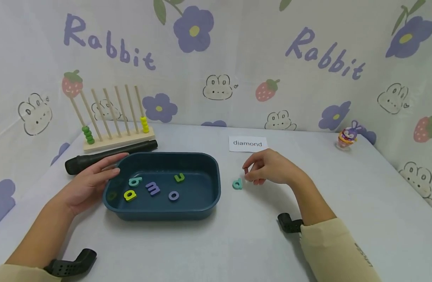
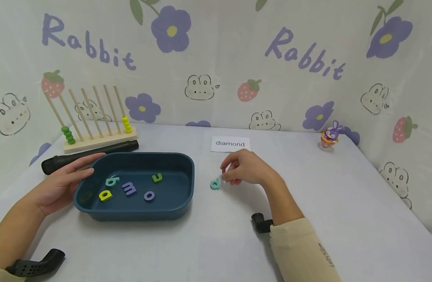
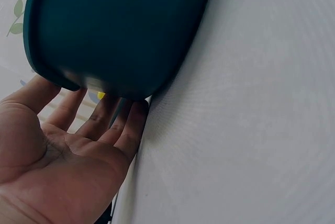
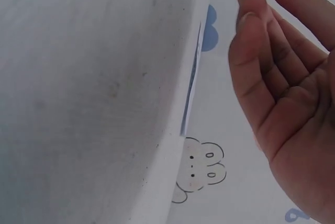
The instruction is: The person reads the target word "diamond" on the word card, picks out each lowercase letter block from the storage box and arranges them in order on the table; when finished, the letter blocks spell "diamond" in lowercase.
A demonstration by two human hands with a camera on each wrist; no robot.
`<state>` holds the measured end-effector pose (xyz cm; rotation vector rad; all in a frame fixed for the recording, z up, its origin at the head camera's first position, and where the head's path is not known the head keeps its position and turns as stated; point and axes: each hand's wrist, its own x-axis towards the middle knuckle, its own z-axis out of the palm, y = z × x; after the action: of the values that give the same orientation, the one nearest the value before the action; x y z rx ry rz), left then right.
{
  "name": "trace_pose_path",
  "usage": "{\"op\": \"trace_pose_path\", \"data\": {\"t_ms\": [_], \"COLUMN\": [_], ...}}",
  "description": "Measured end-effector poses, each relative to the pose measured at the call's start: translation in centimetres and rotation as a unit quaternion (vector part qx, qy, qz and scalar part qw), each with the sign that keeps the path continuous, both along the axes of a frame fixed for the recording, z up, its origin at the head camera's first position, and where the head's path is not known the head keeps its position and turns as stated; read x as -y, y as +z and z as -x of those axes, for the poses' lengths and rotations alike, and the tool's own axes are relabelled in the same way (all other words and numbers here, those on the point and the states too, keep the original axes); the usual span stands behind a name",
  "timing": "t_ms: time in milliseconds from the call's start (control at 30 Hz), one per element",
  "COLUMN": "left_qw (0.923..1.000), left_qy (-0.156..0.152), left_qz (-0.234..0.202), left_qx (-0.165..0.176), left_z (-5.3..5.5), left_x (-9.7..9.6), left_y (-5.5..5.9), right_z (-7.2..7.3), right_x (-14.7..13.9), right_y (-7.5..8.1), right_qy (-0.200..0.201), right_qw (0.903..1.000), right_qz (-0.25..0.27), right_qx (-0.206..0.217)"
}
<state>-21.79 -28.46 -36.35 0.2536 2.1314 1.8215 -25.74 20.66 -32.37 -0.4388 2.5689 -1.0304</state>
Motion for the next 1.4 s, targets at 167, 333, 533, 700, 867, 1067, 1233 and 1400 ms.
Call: {"op": "trace_pose_path", "data": {"t_ms": [167,333,533,700,867,1067,1233,1400], "left_qw": [1.0,1.0,0.9998,0.9994,0.9994,0.9995,0.9995,0.9994], "left_qy": [0.002,0.001,-0.008,-0.013,-0.014,-0.01,-0.009,-0.014], "left_qz": [0.003,0.001,-0.019,-0.031,-0.033,-0.029,-0.03,-0.032], "left_qx": [0.0,0.002,-0.003,-0.002,-0.001,0.0,-0.002,-0.006], "left_z": [-0.1,-0.1,0.1,0.0,-0.1,0.0,0.0,0.0], "left_x": [0.0,0.0,0.1,0.2,0.2,0.3,0.3,0.2], "left_y": [-0.1,-0.1,0.0,-0.1,-0.1,-0.2,-0.1,-0.1], "right_z": [0.0,-0.1,-0.2,-0.4,-0.4,-0.3,-0.4,-0.4], "right_x": [0.2,0.4,0.8,1.1,1.1,1.2,1.3,1.3], "right_y": [-0.2,-0.5,-0.5,-0.5,-0.6,-0.8,-0.8,-0.8], "right_qy": [0.005,0.012,0.019,0.026,0.031,0.027,0.023,0.022], "right_qw": [0.9995,0.9986,0.998,0.9972,0.9967,0.9964,0.9961,0.9959], "right_qz": [-0.027,-0.044,-0.056,-0.064,-0.069,-0.075,-0.081,-0.084], "right_qx": [0.018,0.026,0.024,0.028,0.03,0.029,0.026,0.024]}}
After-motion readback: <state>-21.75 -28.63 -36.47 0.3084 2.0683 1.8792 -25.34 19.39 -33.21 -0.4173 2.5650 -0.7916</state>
